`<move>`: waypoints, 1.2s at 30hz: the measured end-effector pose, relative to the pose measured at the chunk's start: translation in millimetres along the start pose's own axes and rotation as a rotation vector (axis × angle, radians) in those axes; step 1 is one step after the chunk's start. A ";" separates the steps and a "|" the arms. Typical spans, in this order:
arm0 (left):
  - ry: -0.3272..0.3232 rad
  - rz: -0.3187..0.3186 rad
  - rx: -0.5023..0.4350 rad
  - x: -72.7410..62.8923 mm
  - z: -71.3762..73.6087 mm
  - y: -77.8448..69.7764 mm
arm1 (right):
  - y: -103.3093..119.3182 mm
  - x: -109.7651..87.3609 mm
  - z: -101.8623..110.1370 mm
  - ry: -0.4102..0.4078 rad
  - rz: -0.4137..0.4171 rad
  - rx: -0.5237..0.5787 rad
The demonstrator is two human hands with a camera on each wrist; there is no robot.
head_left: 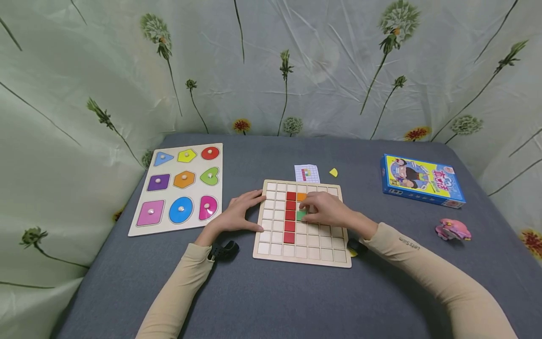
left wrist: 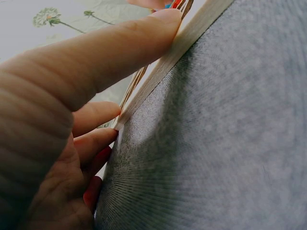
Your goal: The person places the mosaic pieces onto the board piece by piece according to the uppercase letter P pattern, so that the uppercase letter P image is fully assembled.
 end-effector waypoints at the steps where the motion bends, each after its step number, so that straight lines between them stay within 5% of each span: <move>1: 0.000 0.000 -0.001 0.0 0.1 -0.1 | -0.6 -0.1 1.0 -0.007 -0.005 -0.002; 36: 0.002 0.009 0.007 -1.1 -0.2 0.1 | -49.4 -5.4 31.2 -0.102 -0.162 -0.065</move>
Point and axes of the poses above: each hand's wrist, its own x-axis towards the middle knuckle, its own z-axis out of the back of the hand, y = z × x, the point moved 4 cm from there along x, towards the middle knuckle, and after that the axes turned 11 degrees about -y, right-handed, at the moved point
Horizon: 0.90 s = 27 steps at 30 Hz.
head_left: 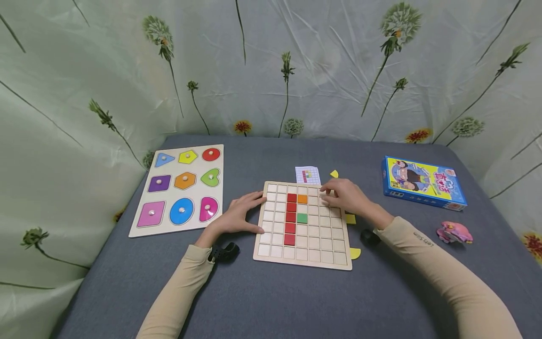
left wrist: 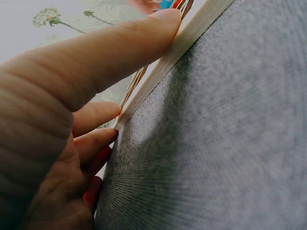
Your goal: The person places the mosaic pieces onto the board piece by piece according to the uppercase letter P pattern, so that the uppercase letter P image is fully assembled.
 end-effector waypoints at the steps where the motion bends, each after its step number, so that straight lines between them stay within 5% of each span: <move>1: -0.001 -0.002 0.003 0.1 -0.1 0.0 | -2.2 0.5 0.5 -0.004 -0.010 -0.001; 15: 0.003 -0.001 0.006 -0.5 -1.7 2.0 | -32.9 6.7 8.3 -0.083 -0.071 -0.068; 27: 0.002 -0.008 0.013 -0.4 -0.7 1.7 | -50.3 21.3 11.8 -0.069 -0.186 -0.129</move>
Point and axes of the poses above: each hand's wrist, its own x-axis towards the middle knuckle, its own z-axis out of the back of the hand, y = z × x, the point moved 4 cm from there along x, towards the middle knuckle, and after that the axes turned 11 degrees about -y, right-handed, at the moved point
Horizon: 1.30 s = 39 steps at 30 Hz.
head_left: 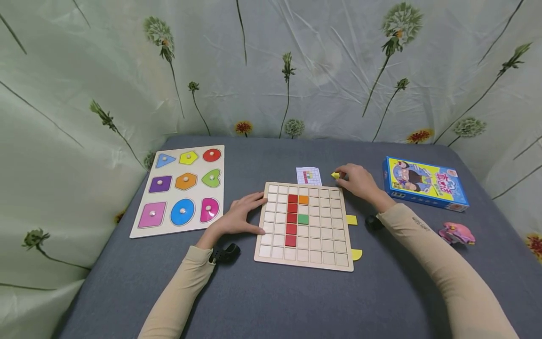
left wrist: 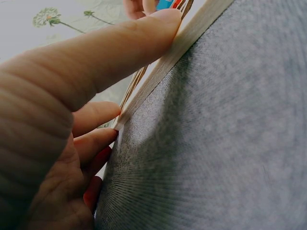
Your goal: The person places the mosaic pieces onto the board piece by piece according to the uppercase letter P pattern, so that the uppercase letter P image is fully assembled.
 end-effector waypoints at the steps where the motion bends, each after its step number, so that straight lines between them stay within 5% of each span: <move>1: 0.000 -0.001 0.000 0.0 0.4 -0.5 | -0.7 0.7 -0.1 0.001 -0.002 0.000; 11: -0.049 -0.060 -0.011 -2.0 1.6 -1.9 | -6.2 7.9 -3.9 0.053 0.010 -0.014; 19: 0.001 0.003 -0.011 -0.3 0.5 -1.1 | -10.0 11.9 -8.6 0.115 -0.004 -0.039; 39: 0.000 0.008 -0.011 0.4 0.6 -2.0 | -10.3 10.1 -9.9 0.073 -0.002 0.009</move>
Point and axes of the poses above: each hand's wrist, its own x-axis towards the middle knuckle, its own z-axis out of the back of the hand, y = z × x, the point moved 4 cm from there along x, towards the middle knuckle, and after that the axes turned 11 degrees about -y, right-handed, at the moved point
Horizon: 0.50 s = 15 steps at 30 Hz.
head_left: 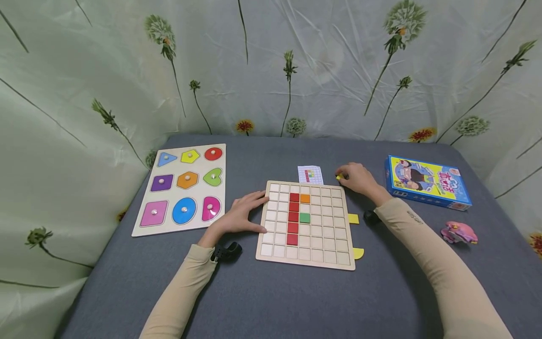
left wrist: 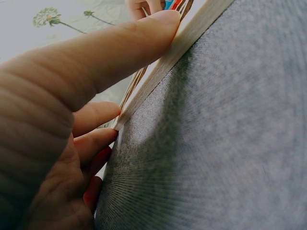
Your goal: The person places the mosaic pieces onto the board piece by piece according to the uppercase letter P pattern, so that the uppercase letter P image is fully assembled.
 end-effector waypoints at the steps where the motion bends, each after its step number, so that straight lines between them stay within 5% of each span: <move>1: 0.001 0.003 -0.002 0.0 0.3 -0.3 | -0.5 -0.4 0.4 0.001 0.000 0.005; 15: 0.008 0.013 0.012 0.7 -0.1 -0.7 | -5.9 -8.1 5.5 0.003 0.010 0.028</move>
Point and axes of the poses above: each hand's wrist, its own x-axis towards the middle knuckle, its own z-axis out of the back of the hand, y = z × x, the point moved 4 cm from there along x, towards the middle knuckle, and after that the axes turned 11 degrees about -y, right-handed, at the moved point
